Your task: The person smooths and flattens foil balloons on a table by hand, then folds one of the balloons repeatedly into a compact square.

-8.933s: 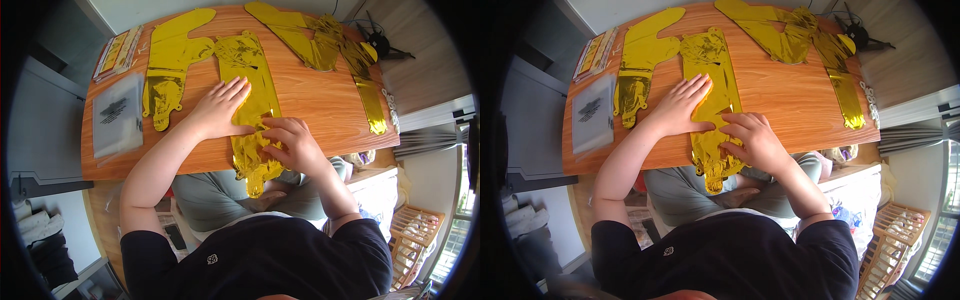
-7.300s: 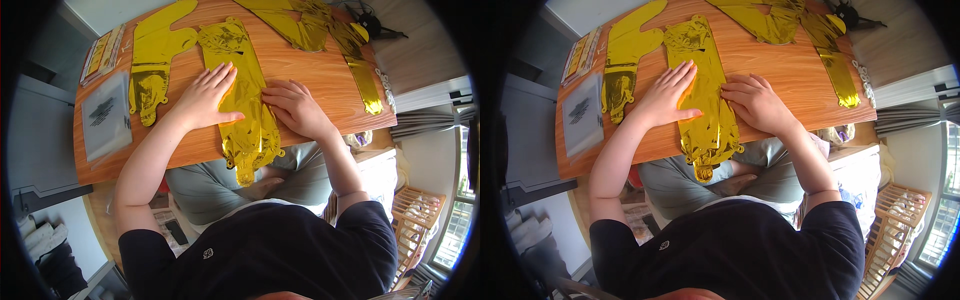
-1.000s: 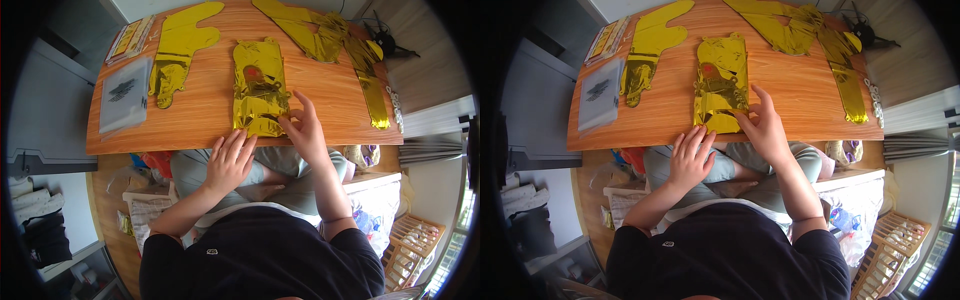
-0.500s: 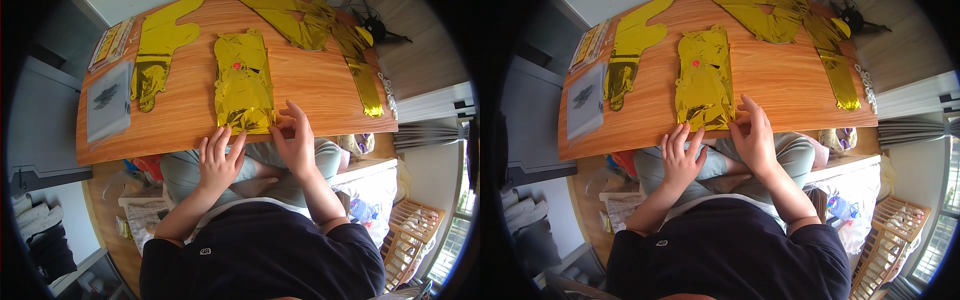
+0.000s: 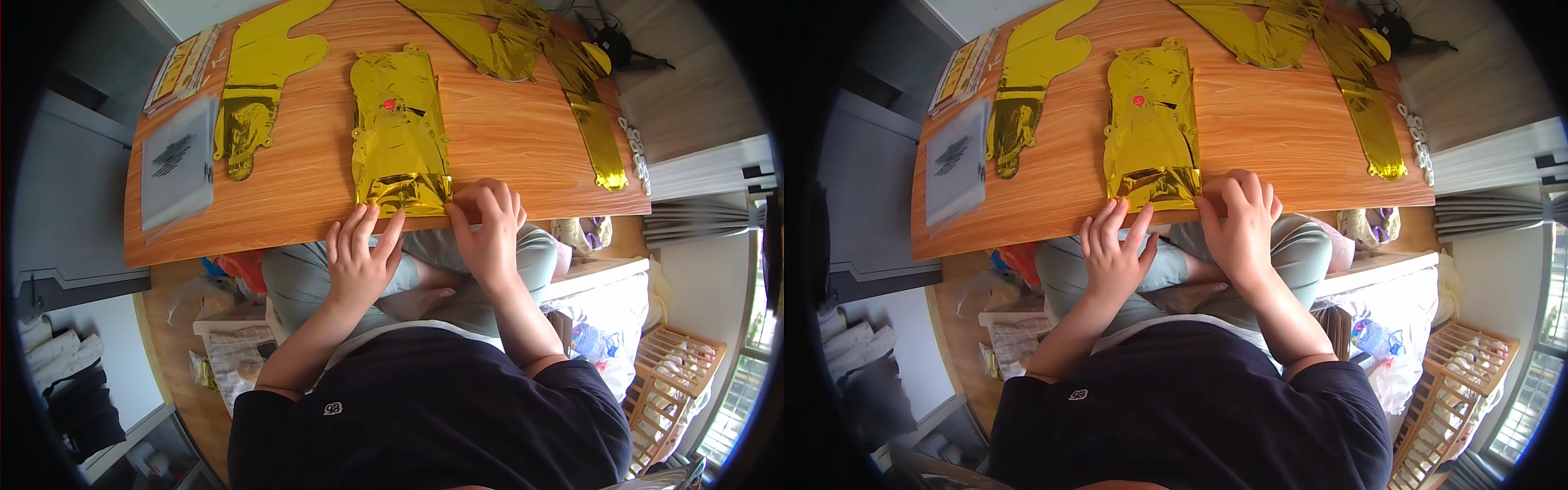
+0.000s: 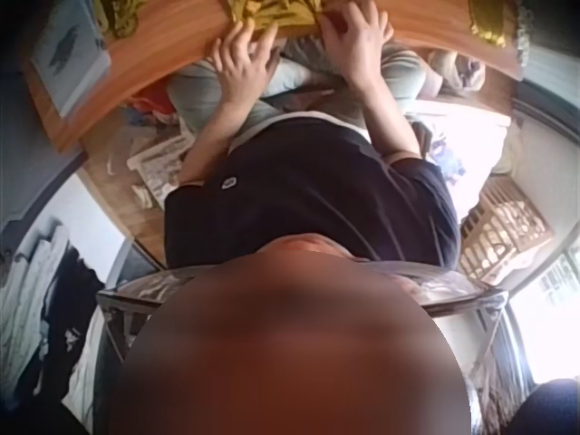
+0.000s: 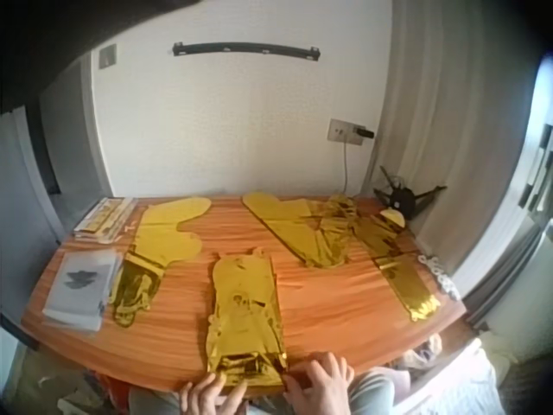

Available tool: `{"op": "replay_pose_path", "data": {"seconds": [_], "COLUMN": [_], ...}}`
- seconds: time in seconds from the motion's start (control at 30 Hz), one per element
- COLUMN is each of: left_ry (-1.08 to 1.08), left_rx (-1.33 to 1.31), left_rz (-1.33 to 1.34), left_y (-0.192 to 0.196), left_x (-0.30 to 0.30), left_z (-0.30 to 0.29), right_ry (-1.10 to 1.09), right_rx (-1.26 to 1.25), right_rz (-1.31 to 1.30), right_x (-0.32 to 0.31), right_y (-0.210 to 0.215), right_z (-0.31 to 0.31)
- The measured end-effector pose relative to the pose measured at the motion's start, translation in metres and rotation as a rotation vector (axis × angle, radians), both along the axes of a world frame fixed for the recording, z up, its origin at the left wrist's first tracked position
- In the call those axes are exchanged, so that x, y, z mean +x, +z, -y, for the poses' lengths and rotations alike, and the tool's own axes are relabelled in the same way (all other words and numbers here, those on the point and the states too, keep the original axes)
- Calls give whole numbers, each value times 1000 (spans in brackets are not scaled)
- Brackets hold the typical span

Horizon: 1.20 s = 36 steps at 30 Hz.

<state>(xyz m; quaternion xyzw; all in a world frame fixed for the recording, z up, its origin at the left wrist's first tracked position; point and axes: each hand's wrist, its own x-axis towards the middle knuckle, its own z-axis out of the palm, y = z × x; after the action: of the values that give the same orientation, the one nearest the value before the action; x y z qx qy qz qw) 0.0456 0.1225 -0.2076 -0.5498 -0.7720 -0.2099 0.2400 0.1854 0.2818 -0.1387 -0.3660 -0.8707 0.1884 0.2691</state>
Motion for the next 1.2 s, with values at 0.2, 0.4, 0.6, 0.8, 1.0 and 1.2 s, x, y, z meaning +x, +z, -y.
{"op": "replay_pose_path", "data": {"seconds": [0.2, 0.4, 0.6, 0.8, 1.0, 1.2], "left_ry": [0, 2, 1, 22, 35, -3], "left_rx": [0, 17, 13, 11, 74, 53], "left_rz": [-16, -21, -23, -34, -7, 37], "left_y": [2, 2, 2, 4, -1, 2], "left_x": [0, 1, 1, 2, 3, 1], "left_z": [-1, -2, -3, -3, -4, -1], "right_ry": [106, 152, 386, 360, 442, 857], "right_rx": [238, 367, 436, 379, 189, 237], "right_rz": [10, 161, 237, 226, 174, 226], "right_x": [15, 22, 25, 29, 10, -65], "right_y": [-3, -6, -27, -12, 22, 55], "right_z": [-7, 5, 2, 3, -19, -52]}}
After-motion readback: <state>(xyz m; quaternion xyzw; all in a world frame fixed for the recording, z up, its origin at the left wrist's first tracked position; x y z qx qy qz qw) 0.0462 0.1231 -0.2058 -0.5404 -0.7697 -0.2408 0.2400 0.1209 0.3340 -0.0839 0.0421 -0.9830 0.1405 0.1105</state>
